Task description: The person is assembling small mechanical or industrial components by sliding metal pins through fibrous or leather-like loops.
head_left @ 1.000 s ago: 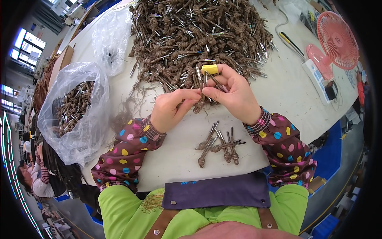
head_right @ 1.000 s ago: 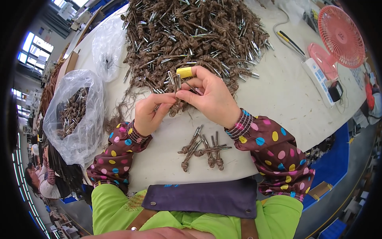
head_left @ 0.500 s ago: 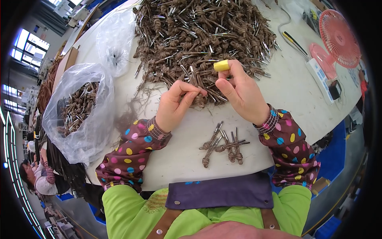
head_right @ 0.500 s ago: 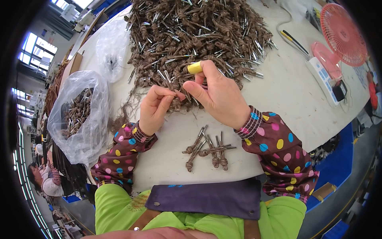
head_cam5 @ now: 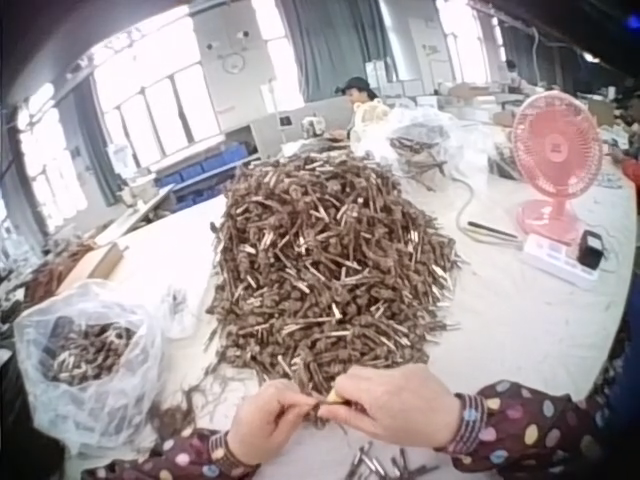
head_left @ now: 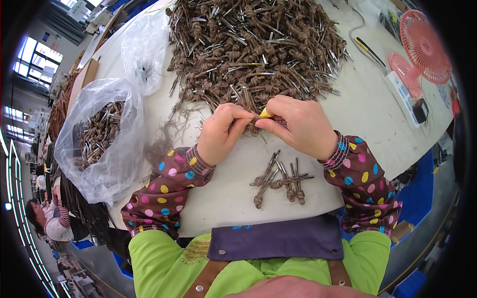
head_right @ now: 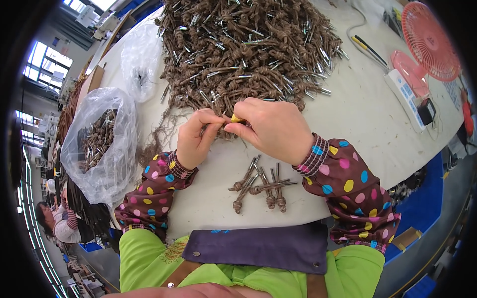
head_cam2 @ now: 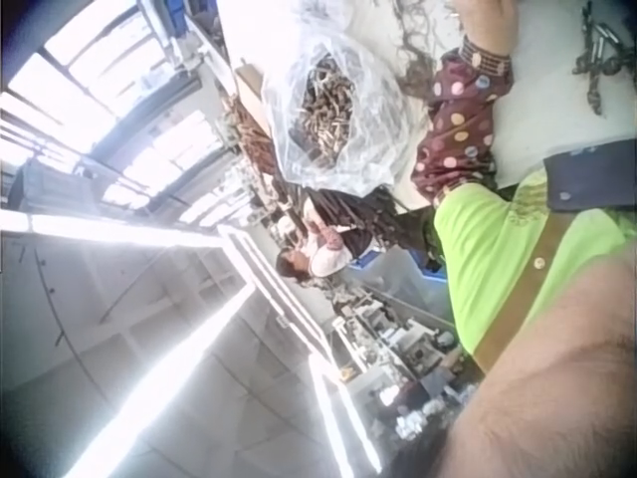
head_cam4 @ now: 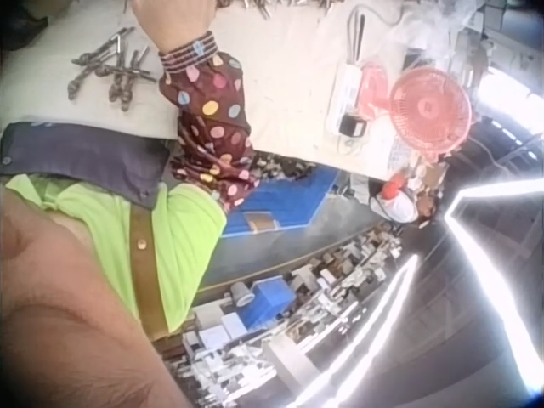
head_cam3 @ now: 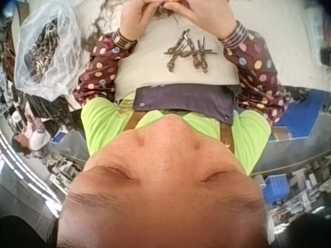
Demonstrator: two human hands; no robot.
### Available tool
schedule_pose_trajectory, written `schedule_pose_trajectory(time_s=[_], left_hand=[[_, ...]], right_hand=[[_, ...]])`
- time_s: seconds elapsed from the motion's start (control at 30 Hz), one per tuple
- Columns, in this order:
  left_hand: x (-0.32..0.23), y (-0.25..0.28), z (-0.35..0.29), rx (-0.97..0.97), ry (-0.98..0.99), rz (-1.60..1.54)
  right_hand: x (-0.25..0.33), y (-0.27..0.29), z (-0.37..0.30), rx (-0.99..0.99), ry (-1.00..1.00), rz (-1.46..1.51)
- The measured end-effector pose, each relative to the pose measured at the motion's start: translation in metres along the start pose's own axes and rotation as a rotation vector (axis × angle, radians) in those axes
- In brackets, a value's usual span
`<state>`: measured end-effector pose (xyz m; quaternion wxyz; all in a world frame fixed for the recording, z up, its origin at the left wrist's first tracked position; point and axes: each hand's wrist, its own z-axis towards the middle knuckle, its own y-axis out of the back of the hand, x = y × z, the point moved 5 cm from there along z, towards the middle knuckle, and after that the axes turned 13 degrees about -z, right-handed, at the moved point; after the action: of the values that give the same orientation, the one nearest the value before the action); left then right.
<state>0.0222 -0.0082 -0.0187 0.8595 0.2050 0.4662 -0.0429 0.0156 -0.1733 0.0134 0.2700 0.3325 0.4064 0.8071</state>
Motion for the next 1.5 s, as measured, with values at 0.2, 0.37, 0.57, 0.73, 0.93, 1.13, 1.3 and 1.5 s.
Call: schedule_pose_trajectory(time_s=[0.2, 0.37, 0.57, 0.73, 0.93, 1.13, 1.3, 1.5], left_hand=[[-0.002, -0.003, 0.000, 0.086, -0.168, 0.115], [0.004, -0.003, -0.004, 0.046, -0.031, 0.011], [-0.004, -0.009, 0.002, 0.164, -0.012, -0.112], [-0.028, -0.027, -0.004, 0.432, -0.353, 0.161], [-0.027, 0.035, -0.003, 0.129, 0.152, 0.374], [-0.024, 0.039, -0.042, 0.283, 0.283, 0.712], [-0.014, 0.049, -0.046, 0.141, 0.283, 0.617], [-0.055, 0.075, -0.015, -0.011, 0.305, 0.333]], right_hand=[[0.005, 0.005, 0.001, -0.030, 0.082, -0.093], [-0.003, -0.001, 0.000, 0.089, 0.065, -0.010], [-0.028, -0.005, 0.006, 0.087, -0.302, 0.575], [-0.010, -0.016, -0.004, 0.310, -0.254, 0.688], [-0.018, -0.019, -0.030, 0.419, -0.425, 0.649], [0.001, -0.020, -0.032, 0.322, -0.040, 0.330], [-0.016, -0.018, -0.027, 0.224, -0.164, 0.363], [-0.019, 0.002, -0.022, 0.091, -0.257, 0.396]])
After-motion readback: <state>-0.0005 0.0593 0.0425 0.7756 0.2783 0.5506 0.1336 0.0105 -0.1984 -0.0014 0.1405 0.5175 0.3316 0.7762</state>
